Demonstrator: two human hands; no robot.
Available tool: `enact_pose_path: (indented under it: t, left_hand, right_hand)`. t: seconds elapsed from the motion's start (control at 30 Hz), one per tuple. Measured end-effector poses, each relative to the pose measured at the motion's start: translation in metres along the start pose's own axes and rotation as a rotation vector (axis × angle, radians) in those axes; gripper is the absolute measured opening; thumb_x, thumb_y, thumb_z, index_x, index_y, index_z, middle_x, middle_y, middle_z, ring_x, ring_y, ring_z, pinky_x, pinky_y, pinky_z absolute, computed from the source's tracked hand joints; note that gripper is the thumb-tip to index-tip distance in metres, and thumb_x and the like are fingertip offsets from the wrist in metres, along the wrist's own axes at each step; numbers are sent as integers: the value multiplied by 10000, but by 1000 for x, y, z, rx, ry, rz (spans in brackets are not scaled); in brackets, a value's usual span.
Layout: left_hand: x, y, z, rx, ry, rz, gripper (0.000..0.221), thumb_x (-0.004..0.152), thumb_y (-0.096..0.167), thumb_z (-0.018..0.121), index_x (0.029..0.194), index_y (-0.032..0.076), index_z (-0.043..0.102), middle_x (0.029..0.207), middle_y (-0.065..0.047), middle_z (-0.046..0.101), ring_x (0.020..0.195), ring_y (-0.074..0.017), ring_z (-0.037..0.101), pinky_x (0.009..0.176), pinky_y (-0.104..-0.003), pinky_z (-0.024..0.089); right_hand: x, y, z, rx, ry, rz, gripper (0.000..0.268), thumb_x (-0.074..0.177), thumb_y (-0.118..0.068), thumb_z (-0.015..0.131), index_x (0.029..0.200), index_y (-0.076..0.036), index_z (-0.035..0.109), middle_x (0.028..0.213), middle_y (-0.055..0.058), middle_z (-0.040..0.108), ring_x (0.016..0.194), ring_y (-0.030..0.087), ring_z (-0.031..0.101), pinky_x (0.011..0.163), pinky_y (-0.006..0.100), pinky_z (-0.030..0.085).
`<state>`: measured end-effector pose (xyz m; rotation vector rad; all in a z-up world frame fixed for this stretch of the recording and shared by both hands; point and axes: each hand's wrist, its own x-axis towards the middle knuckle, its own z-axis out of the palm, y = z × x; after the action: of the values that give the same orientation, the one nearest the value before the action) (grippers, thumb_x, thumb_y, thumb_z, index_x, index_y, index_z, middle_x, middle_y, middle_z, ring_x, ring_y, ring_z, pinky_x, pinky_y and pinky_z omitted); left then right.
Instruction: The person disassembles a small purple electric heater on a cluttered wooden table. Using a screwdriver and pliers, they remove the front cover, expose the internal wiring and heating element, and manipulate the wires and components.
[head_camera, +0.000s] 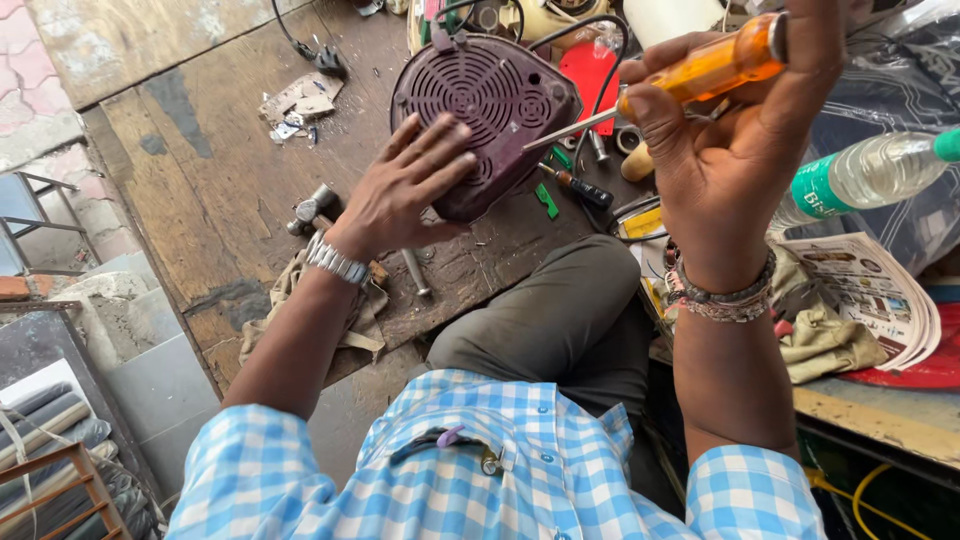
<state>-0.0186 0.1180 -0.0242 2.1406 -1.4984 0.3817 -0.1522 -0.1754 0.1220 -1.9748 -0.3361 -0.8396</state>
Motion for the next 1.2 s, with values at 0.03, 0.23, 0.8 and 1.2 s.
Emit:
enact_pose_path:
  t: [0.03, 0.23, 0.8, 1.2]
  left_hand:
    - [7, 4, 3, -12, 30, 7, 929, 779, 562, 876, 1500, 85, 534, 1598, -158, 460, 1526, -306, 351, 1286, -494, 198]
    - [31, 42, 47, -7, 310, -122, 740, 843, 555, 895, 1338, 57, 662, 1528, -124, 550, 1466, -273, 467, 1261, -465, 260]
    - [33, 43, 62, 7, 326, -165, 715, 833, 612, 887, 1300, 113, 677, 1503, -76, 576, 1445, -228, 482, 1240, -438, 269]
    - [33, 40, 61, 17, 326, -157, 722, 849, 629, 878, 1313, 114, 674, 1511, -75, 572, 1449, -225, 481, 1238, -436, 278]
  right_hand:
    - [-2, -3, 1, -11, -7, -4, 780, 1154, 15, 767, 1622, -269, 212, 1380, 107, 468, 1064, 217, 712, 947, 312, 600]
    - [-2, -17, 9, 44, -97, -18, 733, 1155, 11, 748, 1618, -248, 243, 1224, 81, 596, 1058, 202, 699, 946, 294, 623]
    - [-3, -33, 21, -125, -197, -41, 662, 1150, -11, 737, 1575, -143, 247, 1196, 128, 678, 1067, 163, 753, 875, 228, 677]
    - [4, -32, 29, -231, -189, -122, 650, 1150, -91, 754, 1559, -125, 250, 1163, 117, 694, 1045, 188, 760, 886, 249, 657]
